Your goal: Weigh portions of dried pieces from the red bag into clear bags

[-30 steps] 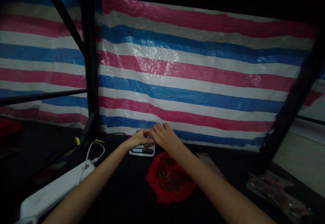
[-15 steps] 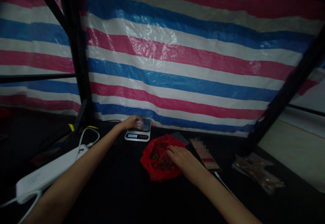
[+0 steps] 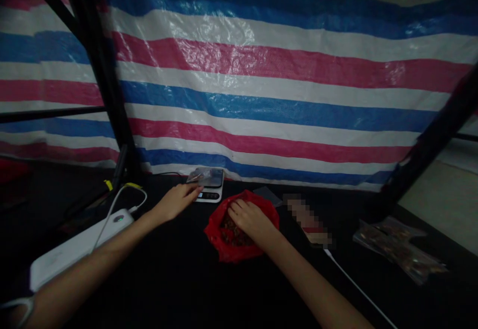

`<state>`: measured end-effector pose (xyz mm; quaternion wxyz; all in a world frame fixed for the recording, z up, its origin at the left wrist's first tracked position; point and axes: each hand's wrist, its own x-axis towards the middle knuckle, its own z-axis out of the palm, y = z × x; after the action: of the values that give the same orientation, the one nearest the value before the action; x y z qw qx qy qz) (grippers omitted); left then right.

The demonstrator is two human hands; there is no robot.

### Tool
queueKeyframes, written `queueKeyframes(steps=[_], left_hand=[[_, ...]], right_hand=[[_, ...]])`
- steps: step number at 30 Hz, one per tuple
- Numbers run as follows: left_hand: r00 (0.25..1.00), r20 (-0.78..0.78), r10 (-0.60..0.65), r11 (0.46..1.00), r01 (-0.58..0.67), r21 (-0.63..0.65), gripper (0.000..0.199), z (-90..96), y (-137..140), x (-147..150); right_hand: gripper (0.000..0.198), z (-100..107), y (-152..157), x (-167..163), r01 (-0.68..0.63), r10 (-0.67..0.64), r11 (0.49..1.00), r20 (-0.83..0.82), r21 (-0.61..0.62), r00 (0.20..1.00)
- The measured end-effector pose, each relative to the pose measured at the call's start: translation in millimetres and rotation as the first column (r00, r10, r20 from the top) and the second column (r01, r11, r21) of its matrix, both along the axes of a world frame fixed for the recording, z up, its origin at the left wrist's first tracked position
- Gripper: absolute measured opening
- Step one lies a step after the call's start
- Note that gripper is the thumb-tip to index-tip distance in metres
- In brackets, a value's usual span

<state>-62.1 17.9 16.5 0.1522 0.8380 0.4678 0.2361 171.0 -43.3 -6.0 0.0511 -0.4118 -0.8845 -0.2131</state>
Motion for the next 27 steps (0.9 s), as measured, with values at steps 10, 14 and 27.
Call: queueKeyframes(steps=[10,14,27], left_hand=[[0.949,0.303,0.082,0.976,-0.015,-0.217,0.037,-61.8,-33.0,52.4],[0.900,0.434,0.039,0.978,0.054,-0.202,0.019,-59.3,-25.5,61.7],[0.789,0.581,0.198,0.968,-0.064,-0.243,0.010,-65.1,-36.2,55.8]], right_hand=[[0.029,-3.5,-5.6,-0.9,-0.037,0.021,0.995,-0.176,-0.088,0.984],[0.034,0.3,-15.4,10.2,0.020,-0.046,0.994,-0.247,-0.107,0.968],[0.024,-3.4,-38.3,-2.9,0.172,-0.240,0.958,-0.313,-0.228,0.919]])
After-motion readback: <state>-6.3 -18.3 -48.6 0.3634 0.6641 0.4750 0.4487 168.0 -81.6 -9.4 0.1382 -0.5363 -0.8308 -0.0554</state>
